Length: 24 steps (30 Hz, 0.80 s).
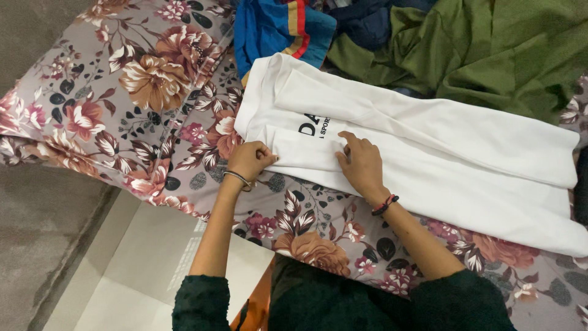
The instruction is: The person folds black pants and a white t-shirt by hand on a floral bedspread and places them into an open suitcase.
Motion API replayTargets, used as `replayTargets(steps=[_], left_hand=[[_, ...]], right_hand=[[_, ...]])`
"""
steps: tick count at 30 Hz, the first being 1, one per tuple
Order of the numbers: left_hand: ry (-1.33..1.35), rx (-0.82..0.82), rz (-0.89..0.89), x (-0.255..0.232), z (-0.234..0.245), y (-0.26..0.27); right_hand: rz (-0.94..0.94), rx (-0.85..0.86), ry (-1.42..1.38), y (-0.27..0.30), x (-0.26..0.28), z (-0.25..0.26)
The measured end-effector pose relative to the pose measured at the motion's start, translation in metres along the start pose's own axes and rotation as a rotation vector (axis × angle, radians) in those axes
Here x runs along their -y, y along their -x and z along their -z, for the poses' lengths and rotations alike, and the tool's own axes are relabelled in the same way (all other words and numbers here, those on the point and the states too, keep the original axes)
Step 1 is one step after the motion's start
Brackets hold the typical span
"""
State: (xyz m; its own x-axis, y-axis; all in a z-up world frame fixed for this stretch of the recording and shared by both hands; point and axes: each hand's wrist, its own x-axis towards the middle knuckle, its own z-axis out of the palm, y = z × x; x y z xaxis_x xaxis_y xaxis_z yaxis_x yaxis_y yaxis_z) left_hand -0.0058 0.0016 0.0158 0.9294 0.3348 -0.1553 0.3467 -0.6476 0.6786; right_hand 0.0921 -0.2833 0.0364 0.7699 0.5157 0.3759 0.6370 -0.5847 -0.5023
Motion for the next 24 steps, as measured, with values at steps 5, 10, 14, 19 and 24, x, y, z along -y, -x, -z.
replayTargets(steps=[5,10,14,19,24], left_hand=[[-0.026,-0.124,-0.005,0.005,0.001,0.004],[-0.189,-0.299,-0.122,-0.012,-0.012,0.001],[-0.417,-0.279,-0.128,-0.021,-0.022,-0.008],[-0.451,-0.298,-0.104,-0.031,-0.019,-0.007],[-0.488,-0.574,-0.442,-0.048,-0.006,-0.013]], right_hand=[[-0.042,0.03,-0.056,0.004,0.001,-0.002],[-0.021,0.023,-0.009,0.003,0.005,-0.001],[-0.076,0.095,-0.022,0.004,0.007,0.001],[0.016,0.001,0.058,0.005,0.001,0.005],[0.034,-0.028,0.046,-0.006,-0.025,0.009]])
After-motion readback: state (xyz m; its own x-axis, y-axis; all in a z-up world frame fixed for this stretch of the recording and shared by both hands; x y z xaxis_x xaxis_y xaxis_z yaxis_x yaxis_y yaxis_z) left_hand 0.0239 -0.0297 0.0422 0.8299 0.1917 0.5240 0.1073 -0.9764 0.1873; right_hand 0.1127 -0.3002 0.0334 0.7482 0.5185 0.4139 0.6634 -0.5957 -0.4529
